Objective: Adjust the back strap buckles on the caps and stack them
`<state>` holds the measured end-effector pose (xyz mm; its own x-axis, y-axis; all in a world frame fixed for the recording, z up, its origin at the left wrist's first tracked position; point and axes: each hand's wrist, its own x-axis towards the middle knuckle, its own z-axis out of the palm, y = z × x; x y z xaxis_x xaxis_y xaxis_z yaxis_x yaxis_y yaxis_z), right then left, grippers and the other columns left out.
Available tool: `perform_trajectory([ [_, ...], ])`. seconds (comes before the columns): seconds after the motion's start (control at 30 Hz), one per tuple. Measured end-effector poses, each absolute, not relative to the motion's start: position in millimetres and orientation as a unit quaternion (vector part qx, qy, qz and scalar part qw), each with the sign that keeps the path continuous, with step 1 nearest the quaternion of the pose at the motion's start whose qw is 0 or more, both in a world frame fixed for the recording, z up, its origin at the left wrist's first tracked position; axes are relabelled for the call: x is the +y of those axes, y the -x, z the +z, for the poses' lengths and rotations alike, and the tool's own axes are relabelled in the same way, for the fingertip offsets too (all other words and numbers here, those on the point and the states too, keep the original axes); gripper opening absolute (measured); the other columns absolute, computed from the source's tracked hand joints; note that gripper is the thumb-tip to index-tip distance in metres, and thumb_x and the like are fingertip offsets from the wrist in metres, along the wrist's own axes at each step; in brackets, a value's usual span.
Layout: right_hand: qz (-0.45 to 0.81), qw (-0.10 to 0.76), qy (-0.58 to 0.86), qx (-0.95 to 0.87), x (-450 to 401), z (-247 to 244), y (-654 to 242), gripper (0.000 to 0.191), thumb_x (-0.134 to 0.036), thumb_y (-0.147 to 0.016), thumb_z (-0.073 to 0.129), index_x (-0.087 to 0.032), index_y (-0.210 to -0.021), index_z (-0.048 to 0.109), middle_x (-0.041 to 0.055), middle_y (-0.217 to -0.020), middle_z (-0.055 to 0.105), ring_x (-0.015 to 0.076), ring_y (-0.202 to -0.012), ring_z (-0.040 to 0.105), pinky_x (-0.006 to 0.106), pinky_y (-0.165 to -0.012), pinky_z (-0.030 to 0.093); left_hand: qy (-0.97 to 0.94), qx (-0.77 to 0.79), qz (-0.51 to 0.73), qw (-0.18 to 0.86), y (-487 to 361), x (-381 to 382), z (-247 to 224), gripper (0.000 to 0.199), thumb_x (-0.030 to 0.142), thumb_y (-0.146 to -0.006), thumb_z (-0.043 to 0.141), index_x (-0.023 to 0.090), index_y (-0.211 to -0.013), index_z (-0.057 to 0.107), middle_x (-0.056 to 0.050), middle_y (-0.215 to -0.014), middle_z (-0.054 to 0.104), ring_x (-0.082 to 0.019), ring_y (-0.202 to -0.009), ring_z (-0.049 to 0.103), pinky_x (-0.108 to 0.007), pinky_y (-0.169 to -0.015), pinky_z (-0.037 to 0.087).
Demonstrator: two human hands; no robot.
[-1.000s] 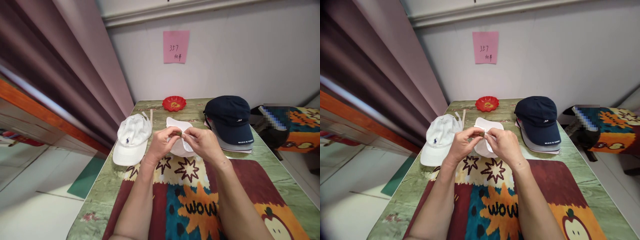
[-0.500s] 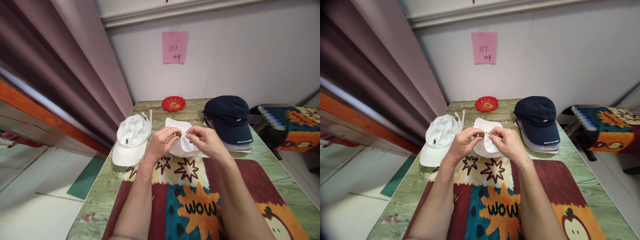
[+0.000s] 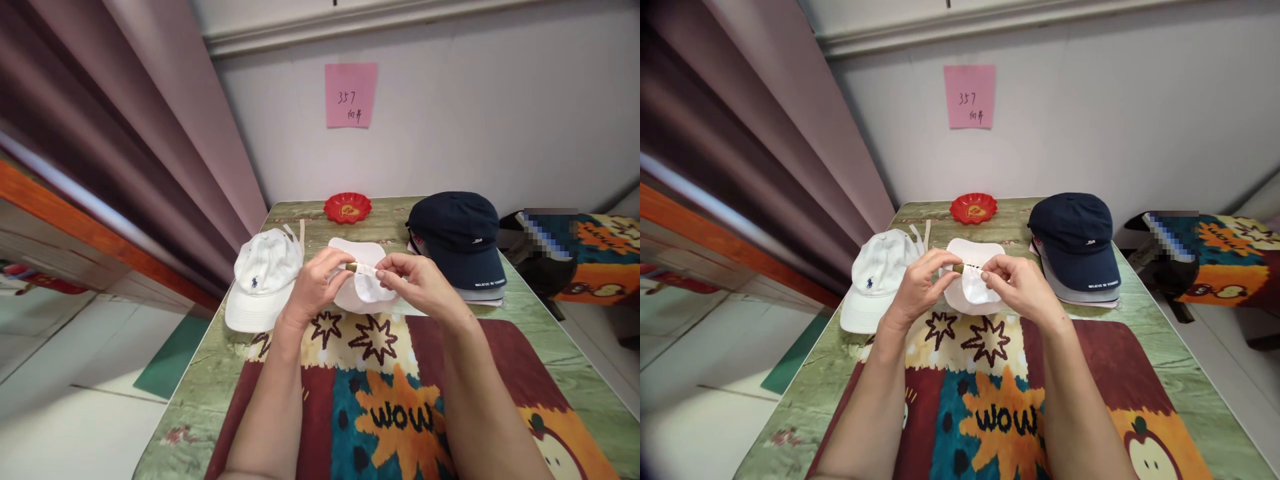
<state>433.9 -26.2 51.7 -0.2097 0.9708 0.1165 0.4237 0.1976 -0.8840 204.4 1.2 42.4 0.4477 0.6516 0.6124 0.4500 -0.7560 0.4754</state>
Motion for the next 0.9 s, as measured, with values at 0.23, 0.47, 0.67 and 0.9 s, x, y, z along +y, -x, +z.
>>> perform_trajectory([
  [0.23, 0.358, 0.375, 0.519, -0.680, -25.6, 51.0, -430.3, 0.019, -0.036, -0.087, 0.062, -0.019, -0.082, 0.070, -0.0014, -0.066, 0.063, 0.0125, -0.059, 0.049, 0.026, -0.057, 0.035, -0.847, 0.327, 0.397, 0.133, -208.3, -1.1, 43.9, 0.017, 0.015, -0.094, 0.061, 0.020, -0.109, 0.066, -0.007, -0.105, 0.070, -0.020, -0.101, 0.066, -0.034, -0.088, 0.053],
  [0.47, 0.358, 0.372, 0.518, -0.682, -24.3, 49.6, -429.0, 0.022, -0.038, -0.088, 0.061, -0.020, -0.081, 0.070, -0.0002, -0.068, 0.065, 0.0136, -0.060, 0.050, 0.026, -0.057, 0.036, -0.849, 0.320, 0.396, 0.145, -209.8, -0.8, 42.1, 0.018, 0.015, -0.094, 0.060, 0.020, -0.110, 0.065, -0.007, -0.105, 0.070, -0.020, -0.100, 0.065, -0.033, -0.087, 0.053],
  [0.67, 0.343, 0.359, 0.518, -0.696, -22.7, 47.2, -424.2, 0.031, -0.048, -0.090, 0.061, -0.020, -0.083, 0.072, 0.0013, -0.073, 0.067, 0.0132, -0.060, 0.049, 0.025, -0.056, 0.035, -0.843, 0.320, 0.406, 0.149, -215.4, -1.4, 40.7, 0.015, 0.017, -0.094, 0.062, 0.021, -0.108, 0.067, -0.007, -0.101, 0.070, -0.020, -0.097, 0.065, -0.033, -0.085, 0.052],
  [0.9, 0.332, 0.350, 0.524, -0.702, -23.0, 45.6, -418.2, 0.032, -0.047, -0.091, 0.059, -0.020, -0.076, 0.068, -0.0012, -0.064, 0.059, 0.0121, -0.057, 0.044, 0.025, -0.056, 0.032, -0.816, 0.354, 0.406, 0.209, -210.1, 1.0, 39.6, 0.025, 0.033, -0.092, 0.068, 0.022, -0.115, 0.068, -0.010, -0.131, 0.067, -0.025, -0.125, 0.059, -0.043, -0.109, 0.044],
])
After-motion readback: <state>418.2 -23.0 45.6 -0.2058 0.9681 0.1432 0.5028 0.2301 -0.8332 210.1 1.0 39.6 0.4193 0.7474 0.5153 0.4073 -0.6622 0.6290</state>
